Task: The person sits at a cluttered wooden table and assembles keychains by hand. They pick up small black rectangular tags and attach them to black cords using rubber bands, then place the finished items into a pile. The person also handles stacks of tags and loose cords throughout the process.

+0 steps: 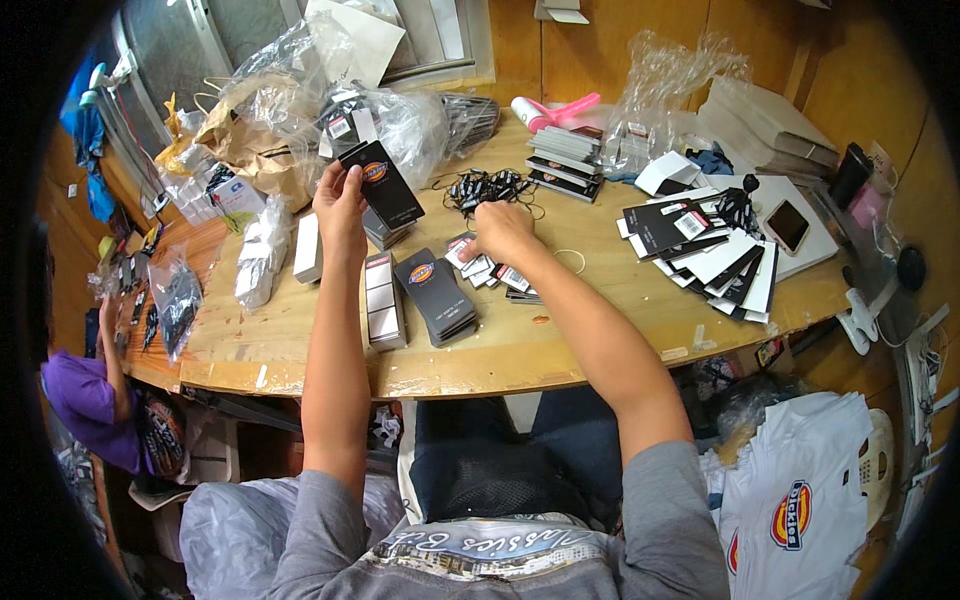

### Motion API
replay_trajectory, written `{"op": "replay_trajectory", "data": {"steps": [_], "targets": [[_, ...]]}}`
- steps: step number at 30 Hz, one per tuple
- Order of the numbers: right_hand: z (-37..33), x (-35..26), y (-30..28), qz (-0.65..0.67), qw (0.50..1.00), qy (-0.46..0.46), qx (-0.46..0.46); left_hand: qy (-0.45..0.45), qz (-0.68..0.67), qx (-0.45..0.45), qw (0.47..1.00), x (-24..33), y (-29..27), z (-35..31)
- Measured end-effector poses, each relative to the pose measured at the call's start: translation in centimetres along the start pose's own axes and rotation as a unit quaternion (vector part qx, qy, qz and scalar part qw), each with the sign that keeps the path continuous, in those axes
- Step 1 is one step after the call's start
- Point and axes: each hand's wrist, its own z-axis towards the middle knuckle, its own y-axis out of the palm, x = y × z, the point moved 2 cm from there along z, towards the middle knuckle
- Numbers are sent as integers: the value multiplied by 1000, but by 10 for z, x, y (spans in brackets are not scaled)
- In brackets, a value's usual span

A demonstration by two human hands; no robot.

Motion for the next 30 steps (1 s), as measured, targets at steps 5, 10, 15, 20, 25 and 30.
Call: {"op": "replay_trajectory", "data": {"steps": [5, 10, 15, 20, 25, 30], "targets": [[15, 18, 10, 137, 990, 23, 8, 22, -1, -11, 1000, 5, 8, -14], [23, 33, 20, 251, 968, 25, -2, 71, 87, -33, 993, 7, 17, -22], [9, 8, -26, 406, 905, -77, 98, 102, 139, -62, 983, 6, 18, -24], [-2, -23, -66, 339, 890, -194, 236, 53, 108, -145, 982, -4, 31, -33], [18, -5, -52, 411, 870, -167, 215, 45, 130, -96, 986, -1, 33, -35], [30, 39, -3, 90, 970, -159, 160, 8, 62, -83, 995, 8, 25, -29]]}}
